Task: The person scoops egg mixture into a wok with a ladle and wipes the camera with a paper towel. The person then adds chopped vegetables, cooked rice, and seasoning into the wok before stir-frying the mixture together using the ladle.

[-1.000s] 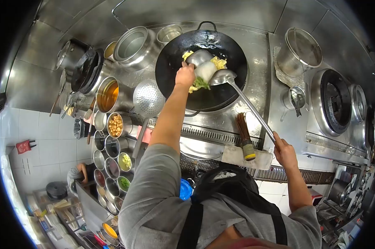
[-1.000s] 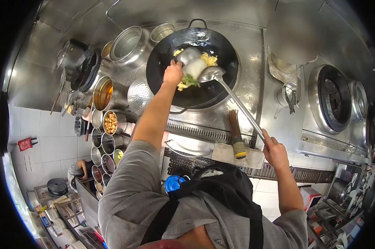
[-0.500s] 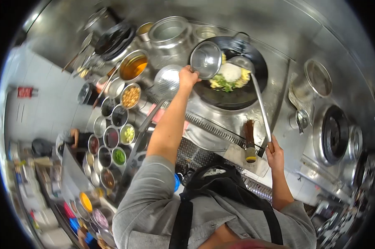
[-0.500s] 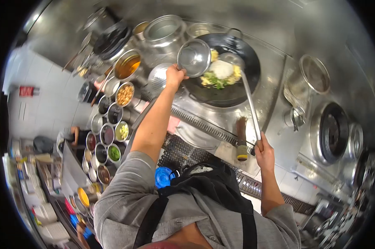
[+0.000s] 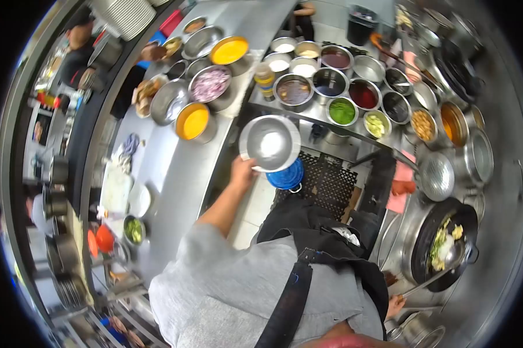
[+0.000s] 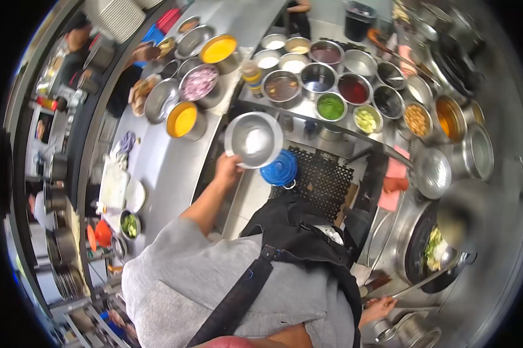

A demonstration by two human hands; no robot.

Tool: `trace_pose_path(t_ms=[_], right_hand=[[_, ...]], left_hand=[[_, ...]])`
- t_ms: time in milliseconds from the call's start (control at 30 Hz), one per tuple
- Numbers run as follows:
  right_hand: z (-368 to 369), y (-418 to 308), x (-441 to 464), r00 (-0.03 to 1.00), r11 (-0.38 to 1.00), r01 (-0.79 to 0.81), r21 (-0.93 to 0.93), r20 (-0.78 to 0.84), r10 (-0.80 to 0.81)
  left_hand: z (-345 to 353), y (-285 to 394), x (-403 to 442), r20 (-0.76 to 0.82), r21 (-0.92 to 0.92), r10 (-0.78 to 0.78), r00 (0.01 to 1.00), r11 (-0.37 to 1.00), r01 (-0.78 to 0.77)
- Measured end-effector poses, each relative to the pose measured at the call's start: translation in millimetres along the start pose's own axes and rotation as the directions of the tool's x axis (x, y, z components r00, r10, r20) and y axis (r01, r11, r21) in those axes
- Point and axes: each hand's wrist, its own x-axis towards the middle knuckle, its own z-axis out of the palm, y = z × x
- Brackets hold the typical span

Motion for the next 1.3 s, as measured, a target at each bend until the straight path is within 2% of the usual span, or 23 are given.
trace_pose_path(t_ms=[100,167,233,300,367,433,467,500,567,600,667,767,800,833,867,900,933,967,1000,1067,1100,1200,1300], right_hand=[[11,-13,22,1.000,0.993,-0.008,-0.118,-0.017,0.006],[11,-14,28,0.999,0.985,-0.021,-0.171,-0.042,0.013],[20,-29,22,1.000,0.995,0.010,-0.101,-0.013,-0.012],[28,-36,18,1.000,0.999,-0.001,-0.047,-0.026,0.000],[22,-36,21,0.998,1.000,-0.014,0.016,-0.064,0.015],[12,-25,24,0.997,0.999,0.030,0.041,-0.068,-0.027],[9,-24,11,0.995,0.999,0.017,0.047,-0.099,-0.012],[8,-29,-1,0.992,0.999,0.035,0.030,-0.119,-0.032],[3,-37,-17,0.985,0.999,0.049,0.016,-0.167,-0.045],[-2,-39,-24,0.987,0.999,0.037,0.020,-0.157,-0.034],[-24,-16,-25,0.987,0.996,0.068,0.054,-0.152,-0.060],[-48,-5,-45,0.981,0.994,0.099,0.033,-0.170,-0.092],[-51,-6,-57,0.977,0.997,0.081,0.016,-0.200,-0.076],[-54,-15,-72,0.980,0.998,0.053,-0.019,-0.189,-0.056],[-46,-32,-94,0.974,0.998,0.056,-0.020,-0.221,-0.059],[-48,-28,-99,0.972,1.000,-0.013,0.027,-0.235,0.020],[-60,-2,-90,0.964,0.999,0.050,-0.017,-0.260,-0.052],[-55,-12,-99,0.962,0.999,0.036,-0.037,-0.270,-0.045],[-62,1,-96,0.963,1.000,0.025,-0.014,-0.269,-0.028],[-61,0,-95,0.948,1.000,0.014,-0.014,-0.318,-0.018],[-56,-18,-102,0.944,0.998,-0.050,-0.027,-0.328,0.038],[-57,-13,-91,0.934,0.999,-0.050,-0.010,-0.354,0.043],[-53,-9,-75,0.937,0.998,-0.055,-0.002,-0.346,0.051]], left_hand=[[-143,-12,-19,-0.386,-0.266,-0.038,0.921,0.961,-0.072],[-204,-37,-32,-0.517,-0.361,-0.003,0.856,0.908,-0.215],[-227,-44,-37,-0.511,-0.403,-0.051,0.858,0.896,-0.187],[-227,-31,-31,-0.567,-0.575,-0.100,0.818,0.758,-0.307],[-200,-21,-15,-0.418,-0.682,-0.106,0.902,0.693,-0.234],[-152,-12,15,-0.126,-0.465,0.017,0.992,0.882,-0.074],[-114,3,28,-0.076,-0.245,0.086,0.993,0.964,-0.103],[-76,20,46,-0.012,-0.017,0.145,0.989,0.989,-0.145],[-29,19,131,0.149,0.180,0.471,0.869,0.852,-0.492],[2,47,156,0.142,0.365,0.529,0.837,0.758,-0.541],[50,70,221,0.143,0.423,0.659,0.739,0.634,-0.647],[97,89,268,0.209,0.265,0.662,0.720,0.671,-0.693],[99,89,289,0.233,0.343,0.608,0.759,0.679,-0.649],[110,97,283,0.107,0.528,0.526,0.844,0.689,-0.497],[122,110,256,0.108,0.386,0.399,0.911,0.827,-0.408],[123,108,274,0.132,0.504,0.473,0.871,0.725,-0.470],[112,83,328,0.137,0.452,0.652,0.746,0.629,-0.633],[116,93,306,0.113,0.368,0.596,0.795,0.718,-0.591],[99,84,354,0.117,0.461,0.758,0.641,0.531,-0.711],[112,127,279,-0.019,0.565,0.784,0.621,0.521,-0.640],[106,141,279,0.119,0.467,0.876,0.468,0.366,-0.805],[115,191,257,0.403,0.429,0.815,0.417,0.234,-0.873],[171,239,156,0.687,0.293,0.655,0.315,0.146,-0.945]])
